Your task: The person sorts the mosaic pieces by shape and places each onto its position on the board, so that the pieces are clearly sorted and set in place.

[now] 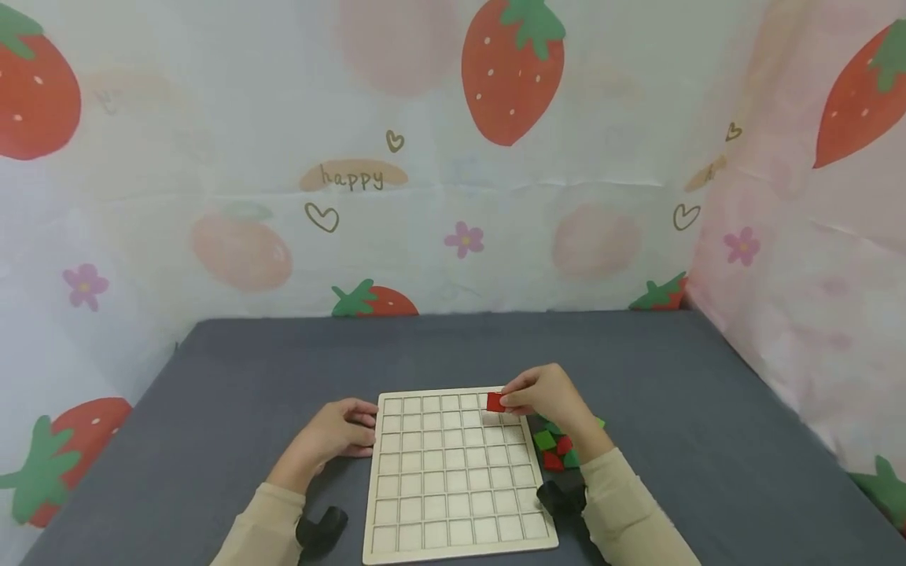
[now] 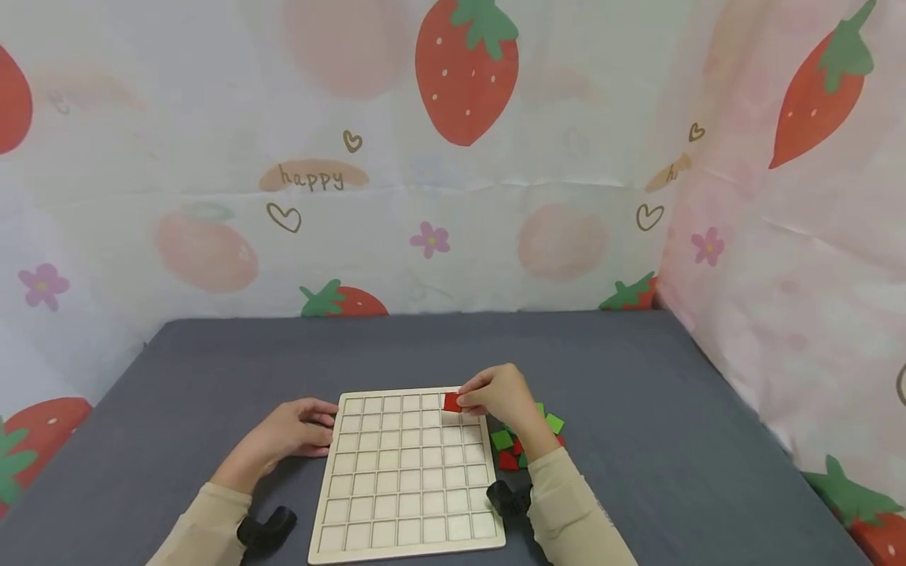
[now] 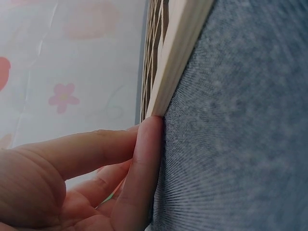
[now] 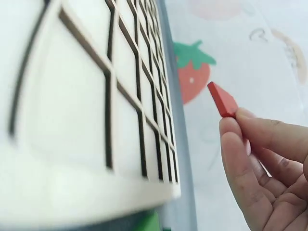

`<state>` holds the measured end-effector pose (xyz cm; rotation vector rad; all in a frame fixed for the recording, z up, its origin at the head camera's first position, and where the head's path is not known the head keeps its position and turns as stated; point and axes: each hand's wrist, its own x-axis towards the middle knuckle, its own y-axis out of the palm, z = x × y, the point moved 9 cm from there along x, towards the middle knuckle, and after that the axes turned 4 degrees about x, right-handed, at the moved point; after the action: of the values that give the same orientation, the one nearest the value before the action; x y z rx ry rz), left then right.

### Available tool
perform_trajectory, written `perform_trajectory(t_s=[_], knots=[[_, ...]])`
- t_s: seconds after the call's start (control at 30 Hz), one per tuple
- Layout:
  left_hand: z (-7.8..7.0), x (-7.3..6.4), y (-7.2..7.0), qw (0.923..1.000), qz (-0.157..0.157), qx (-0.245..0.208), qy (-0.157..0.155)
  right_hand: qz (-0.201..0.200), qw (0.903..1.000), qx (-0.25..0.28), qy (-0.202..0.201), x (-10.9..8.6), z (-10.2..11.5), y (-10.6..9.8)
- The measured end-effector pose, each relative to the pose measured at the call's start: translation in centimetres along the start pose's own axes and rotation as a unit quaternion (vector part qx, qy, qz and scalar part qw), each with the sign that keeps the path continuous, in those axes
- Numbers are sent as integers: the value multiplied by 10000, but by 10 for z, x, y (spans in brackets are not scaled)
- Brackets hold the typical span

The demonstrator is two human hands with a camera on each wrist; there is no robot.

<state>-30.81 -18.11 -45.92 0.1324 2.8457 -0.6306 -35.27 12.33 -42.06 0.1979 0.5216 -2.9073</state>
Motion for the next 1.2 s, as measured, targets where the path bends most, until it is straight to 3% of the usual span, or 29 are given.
perform_trajectory(t_s=[0.53, 1.2], knots=[[-1, 0, 0, 10000, 18, 84, 41, 738, 9962, 385, -260, 3, 21, 49], [2, 3, 1, 9999, -100, 116, 8, 1022, 9936, 483, -65, 13, 28, 96]])
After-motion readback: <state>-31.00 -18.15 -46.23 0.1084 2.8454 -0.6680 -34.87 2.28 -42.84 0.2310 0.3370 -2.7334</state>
